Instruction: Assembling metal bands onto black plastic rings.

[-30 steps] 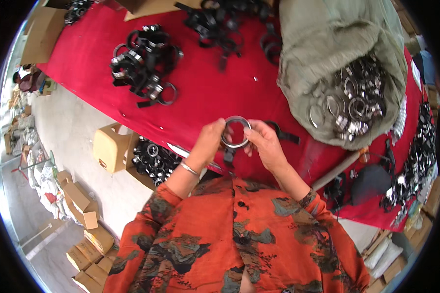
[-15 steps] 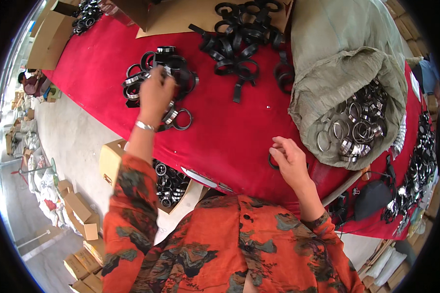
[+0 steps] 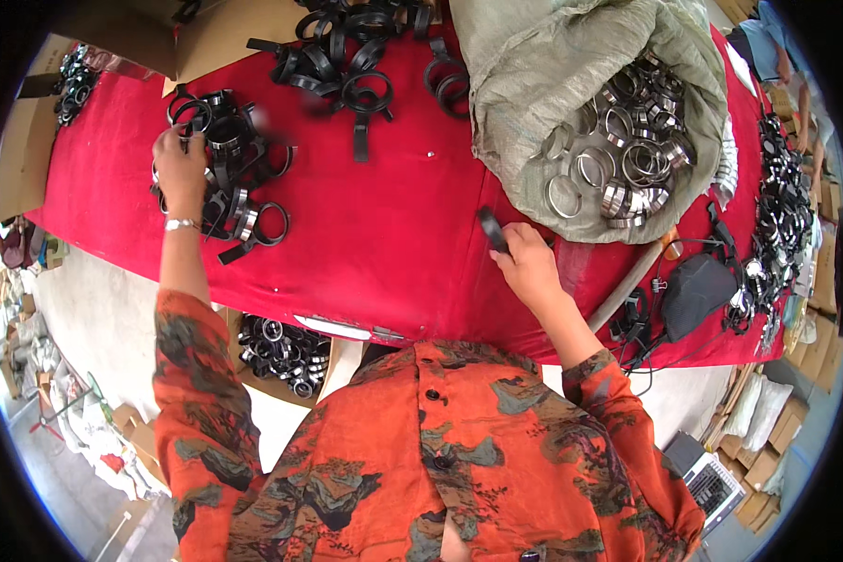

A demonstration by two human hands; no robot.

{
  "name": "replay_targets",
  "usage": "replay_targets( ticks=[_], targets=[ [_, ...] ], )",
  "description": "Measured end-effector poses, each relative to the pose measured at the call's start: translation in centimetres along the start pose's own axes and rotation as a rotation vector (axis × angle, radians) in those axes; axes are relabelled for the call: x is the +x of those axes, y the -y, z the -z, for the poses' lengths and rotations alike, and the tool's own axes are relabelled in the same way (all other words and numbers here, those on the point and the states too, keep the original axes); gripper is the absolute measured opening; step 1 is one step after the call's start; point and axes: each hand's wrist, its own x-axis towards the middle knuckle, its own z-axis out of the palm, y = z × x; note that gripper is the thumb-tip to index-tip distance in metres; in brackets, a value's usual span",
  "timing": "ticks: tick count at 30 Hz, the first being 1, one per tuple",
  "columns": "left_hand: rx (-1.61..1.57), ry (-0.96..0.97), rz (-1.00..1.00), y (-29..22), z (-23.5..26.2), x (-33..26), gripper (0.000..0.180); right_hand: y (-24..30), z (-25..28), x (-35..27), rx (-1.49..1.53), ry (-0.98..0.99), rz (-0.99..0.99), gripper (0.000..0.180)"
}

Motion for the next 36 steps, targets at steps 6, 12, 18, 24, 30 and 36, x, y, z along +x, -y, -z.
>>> replay_targets(
  ticks=[6,12,18,24,30,36],
  targets=[
    [-1.203,0.956,0.313,-18.0,6.0,-10.0,0.028,3.3,2.6,0.9,1.821,0.443,-0.441,0.02],
    [-1.564,1.091,0.554,-24.4,7.8,-15.6,0.031,4.8,2.9,-0.3,2.04,0.731,-0.351,0.022],
    [-1.564,0.886,0.486,-26.0,9.1,-15.8,0.032,3.4,3.5,-1.7,1.752,0.369,-0.239,0.022],
    [-1.735,0.99,0.815,-29.8,8.0,-20.5,0.026,2.0,3.3,-2.1,1.628,0.254,-0.308,0.016],
    [-1.697,0.962,0.855,-31.5,7.8,-21.3,0.019,-1.6,5.5,-2.2,0.737,-0.114,0.045,0.01],
    [-1.759,0.944,0.857,-31.6,8.7,-21.9,0.014,-10.2,3.0,-1.2,0.087,-0.231,-0.088,0.013]
  ],
)
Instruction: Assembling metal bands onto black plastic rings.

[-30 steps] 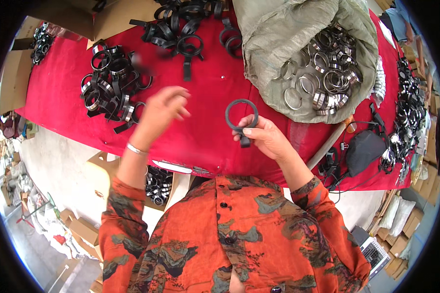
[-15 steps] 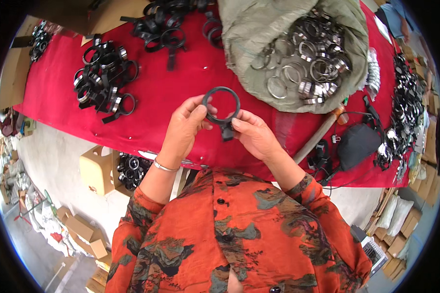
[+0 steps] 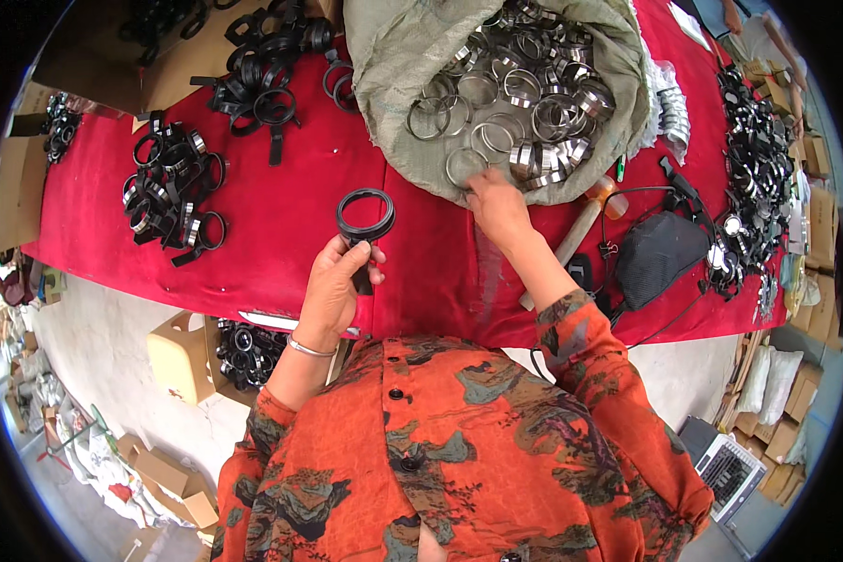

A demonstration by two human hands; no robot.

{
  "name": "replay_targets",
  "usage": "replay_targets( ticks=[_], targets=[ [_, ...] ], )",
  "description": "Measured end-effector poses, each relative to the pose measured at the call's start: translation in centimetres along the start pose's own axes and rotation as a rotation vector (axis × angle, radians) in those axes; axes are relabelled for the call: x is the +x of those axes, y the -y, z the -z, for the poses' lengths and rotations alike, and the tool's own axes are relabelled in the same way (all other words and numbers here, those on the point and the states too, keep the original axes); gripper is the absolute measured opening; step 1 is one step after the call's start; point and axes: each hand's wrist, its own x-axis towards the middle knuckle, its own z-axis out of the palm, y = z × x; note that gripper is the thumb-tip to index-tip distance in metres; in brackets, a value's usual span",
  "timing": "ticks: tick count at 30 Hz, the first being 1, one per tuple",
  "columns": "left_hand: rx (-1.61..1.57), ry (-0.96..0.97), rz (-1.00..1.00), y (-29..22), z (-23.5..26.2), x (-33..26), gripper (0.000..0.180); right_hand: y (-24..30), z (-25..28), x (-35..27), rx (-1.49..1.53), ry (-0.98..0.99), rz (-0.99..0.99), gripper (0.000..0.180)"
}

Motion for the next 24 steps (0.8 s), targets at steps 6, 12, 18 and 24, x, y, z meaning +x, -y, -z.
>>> replay_targets(
  ticks=[6,12,18,24],
  targets=[
    [-0.095,-0.113,-0.142,-0.2,-0.3,-1.0,0.017,5.9,4.6,-0.9,0.535,0.011,0.242,0.009],
    [-0.232,-0.026,-0.119,-2.4,-2.6,-1.7,0.021,9.5,5.4,-2.9,0.608,0.069,0.377,0.012],
    [-0.119,-0.018,-0.111,-2.5,-2.6,-2.1,0.019,10.6,6.3,-3.2,0.737,0.101,0.407,0.016],
    [-0.143,0.0,-0.003,-3.9,-1.2,-2.4,0.022,9.3,7.0,-1.9,0.995,0.124,0.0,0.019]
  ],
)
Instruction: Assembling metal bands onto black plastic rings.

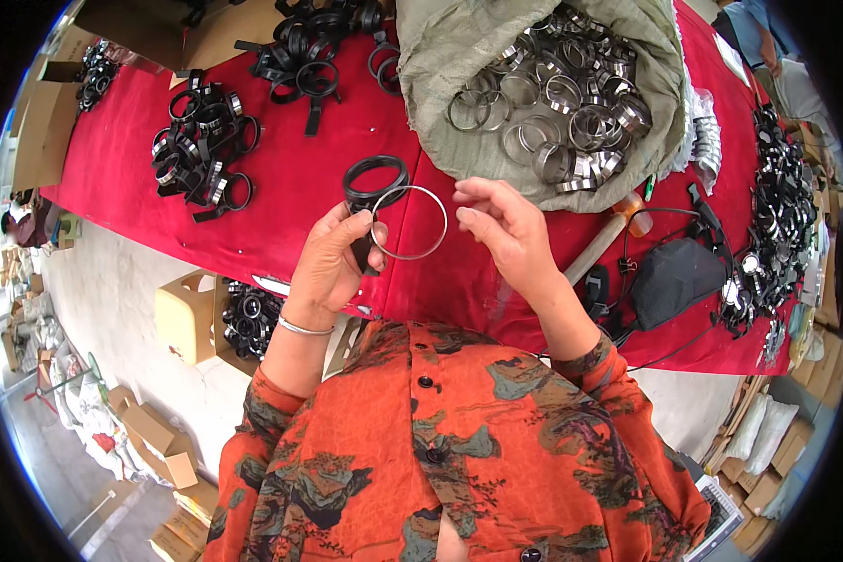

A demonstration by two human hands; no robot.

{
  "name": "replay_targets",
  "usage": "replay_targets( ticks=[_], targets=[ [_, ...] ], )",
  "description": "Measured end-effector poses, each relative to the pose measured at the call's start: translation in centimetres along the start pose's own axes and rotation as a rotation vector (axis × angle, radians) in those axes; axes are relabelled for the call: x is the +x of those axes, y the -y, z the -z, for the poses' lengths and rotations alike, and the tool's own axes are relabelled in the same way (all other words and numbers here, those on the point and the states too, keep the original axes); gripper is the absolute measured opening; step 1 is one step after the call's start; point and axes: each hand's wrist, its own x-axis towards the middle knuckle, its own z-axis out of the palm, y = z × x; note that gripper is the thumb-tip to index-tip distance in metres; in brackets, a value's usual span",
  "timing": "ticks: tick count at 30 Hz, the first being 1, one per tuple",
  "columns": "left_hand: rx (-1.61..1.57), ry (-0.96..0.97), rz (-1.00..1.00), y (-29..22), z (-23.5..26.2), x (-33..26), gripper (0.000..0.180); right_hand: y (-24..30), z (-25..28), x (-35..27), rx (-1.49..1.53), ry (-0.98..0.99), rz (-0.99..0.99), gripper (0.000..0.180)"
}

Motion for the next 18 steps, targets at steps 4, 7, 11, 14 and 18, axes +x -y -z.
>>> replay_targets(
  ticks=[4,7,11,14,18],
  targets=[
    [0.127,-0.008,0.039,-0.5,-0.2,0.0,0.026,1.0,0.1,0.6,0.559,0.249,-0.508,0.016],
    [0.124,0.025,0.011,0.1,-0.1,0.4,0.026,0.3,0.0,0.5,0.739,0.339,-0.487,0.014],
    [0.115,-0.018,-0.026,0.2,-0.2,0.6,0.022,0.1,-0.4,0.6,0.709,0.301,-0.479,0.012],
    [0.142,-0.008,-0.045,-0.1,0.1,0.7,0.022,0.3,-0.5,0.4,0.648,0.334,-0.449,0.011],
    [-0.019,0.0,-0.059,-0.5,-0.6,0.2,0.021,0.0,-0.9,0.4,0.848,0.237,-0.519,0.011]
  ],
)
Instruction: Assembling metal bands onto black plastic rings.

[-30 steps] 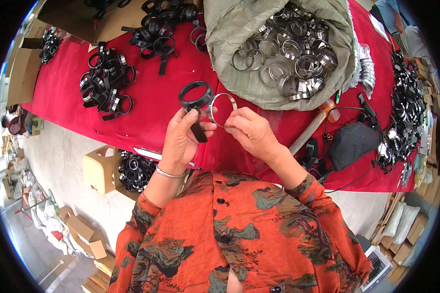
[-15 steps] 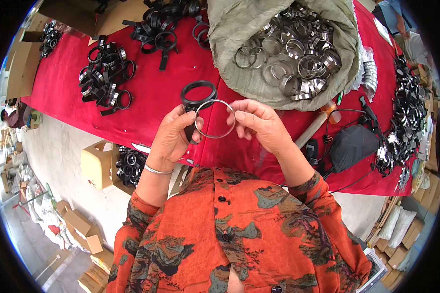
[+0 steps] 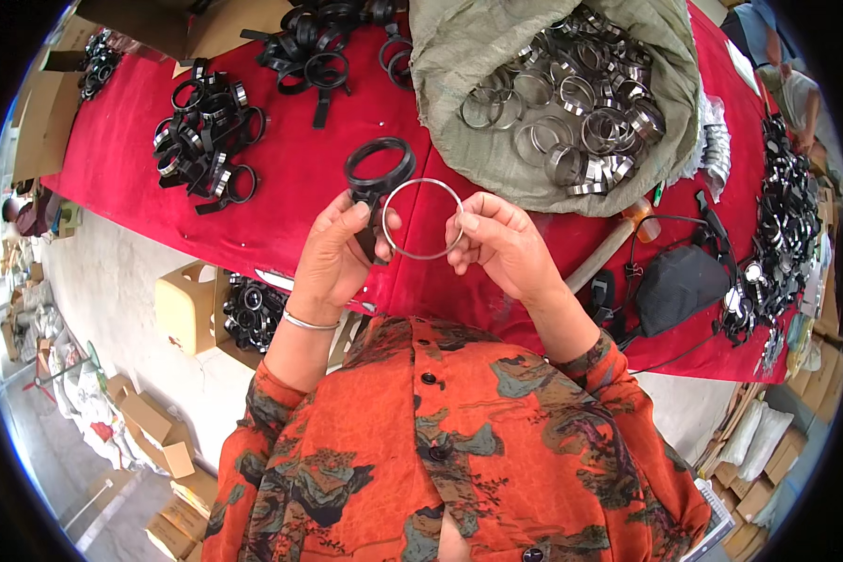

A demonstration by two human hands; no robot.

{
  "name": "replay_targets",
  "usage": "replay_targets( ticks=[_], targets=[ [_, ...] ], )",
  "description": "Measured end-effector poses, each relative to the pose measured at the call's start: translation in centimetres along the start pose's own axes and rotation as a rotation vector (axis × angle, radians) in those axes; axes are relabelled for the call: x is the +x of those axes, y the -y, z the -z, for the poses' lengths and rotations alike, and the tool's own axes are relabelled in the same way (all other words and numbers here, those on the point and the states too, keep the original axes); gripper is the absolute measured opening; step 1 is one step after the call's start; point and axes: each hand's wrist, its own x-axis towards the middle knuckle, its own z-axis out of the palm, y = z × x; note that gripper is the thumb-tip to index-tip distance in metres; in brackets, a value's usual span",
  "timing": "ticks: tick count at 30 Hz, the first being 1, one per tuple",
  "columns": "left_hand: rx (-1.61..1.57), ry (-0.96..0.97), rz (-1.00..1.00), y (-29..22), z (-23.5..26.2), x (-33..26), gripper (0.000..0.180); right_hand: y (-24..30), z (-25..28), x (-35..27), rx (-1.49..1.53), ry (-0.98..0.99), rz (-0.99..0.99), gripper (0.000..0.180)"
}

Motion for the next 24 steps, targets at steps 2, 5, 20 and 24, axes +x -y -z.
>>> replay_targets(
  ticks=[2,5,20,24],
  targets=[
    [-0.057,-0.023,-0.043,0.2,-0.4,-0.1,0.021,-1.2,0.1,0.2,0.058,-0.019,0.018,0.011],
    [-0.06,0.012,-0.027,0.4,0.0,-0.1,0.021,-2.4,-0.1,0.3,0.072,-0.061,0.027,0.01],
    [0.253,0.051,0.14,-2.1,3.6,-0.7,0.033,0.2,-3.0,-0.2,-1.764,0.382,0.854,0.014],
    [0.263,0.073,0.169,-1.3,4.5,-1.4,0.021,-1.4,-2.8,-0.2,-1.735,0.408,0.77,0.013]
  ],
)
